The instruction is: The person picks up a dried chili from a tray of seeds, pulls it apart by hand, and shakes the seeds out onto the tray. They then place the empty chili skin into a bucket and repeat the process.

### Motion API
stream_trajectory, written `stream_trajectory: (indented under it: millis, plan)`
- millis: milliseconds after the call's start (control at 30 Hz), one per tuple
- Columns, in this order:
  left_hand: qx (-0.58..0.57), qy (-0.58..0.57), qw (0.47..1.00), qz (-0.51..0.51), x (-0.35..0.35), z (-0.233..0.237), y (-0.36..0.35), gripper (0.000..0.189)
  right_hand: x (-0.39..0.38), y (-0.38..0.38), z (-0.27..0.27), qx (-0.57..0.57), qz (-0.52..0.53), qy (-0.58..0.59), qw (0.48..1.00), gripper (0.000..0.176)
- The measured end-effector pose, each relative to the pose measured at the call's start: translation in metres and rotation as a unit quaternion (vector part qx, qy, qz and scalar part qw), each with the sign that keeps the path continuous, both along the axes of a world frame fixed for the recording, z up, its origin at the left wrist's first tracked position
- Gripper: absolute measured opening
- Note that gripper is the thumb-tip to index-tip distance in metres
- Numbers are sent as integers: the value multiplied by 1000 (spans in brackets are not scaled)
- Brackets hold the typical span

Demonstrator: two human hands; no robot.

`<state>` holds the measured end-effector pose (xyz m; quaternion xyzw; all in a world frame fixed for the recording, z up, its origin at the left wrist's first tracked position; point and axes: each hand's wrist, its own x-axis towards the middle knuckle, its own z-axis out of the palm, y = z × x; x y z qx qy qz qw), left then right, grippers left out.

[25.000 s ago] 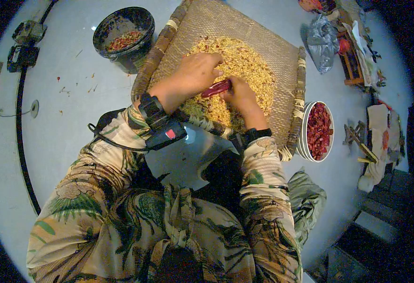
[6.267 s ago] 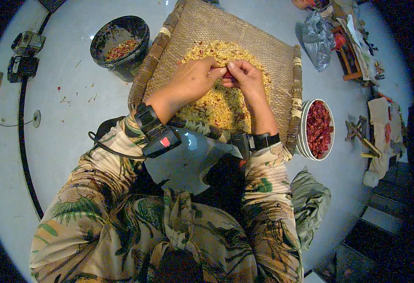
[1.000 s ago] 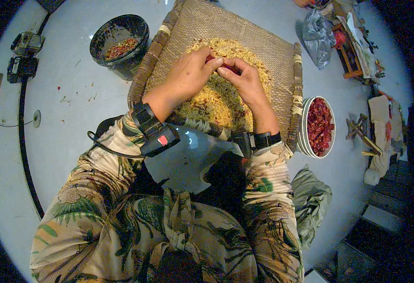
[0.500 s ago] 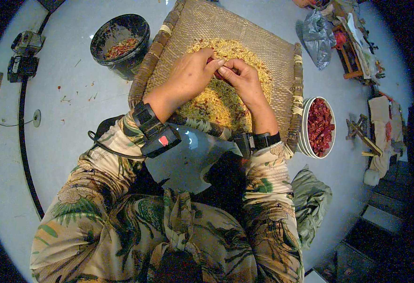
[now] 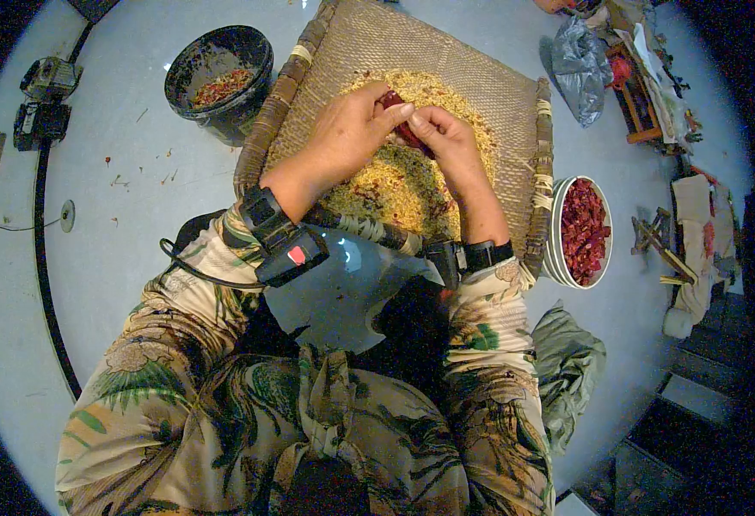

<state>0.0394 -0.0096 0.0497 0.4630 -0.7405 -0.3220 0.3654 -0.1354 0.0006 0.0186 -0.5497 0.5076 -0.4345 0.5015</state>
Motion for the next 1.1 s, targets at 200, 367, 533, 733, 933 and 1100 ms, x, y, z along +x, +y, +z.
stream_trajectory:
  millis: [200,367,533,733,933,1100]
  plan:
    - [5,3,1000,6,1,-6,-3,28,-1,1,3,7,14,-12,1000,20]
    - [-17,7,1000,2,2,-9,-5,25,1,0,2,16,15,-21,1000,21]
    - [0,20,1000,6,2,-9,-4,24,1,1,5,17,19,6,1000,23]
    - [20,27,999,1,1,3,1,30,-1,4,12,45,33,19,998,22]
    - [22,9,1000,-4,2,2,1,29,1,5,6,37,67,-22,997,21]
    - [-19,4,1000,11,2,1,2,27,1,2,1,46,66,-25,996,22]
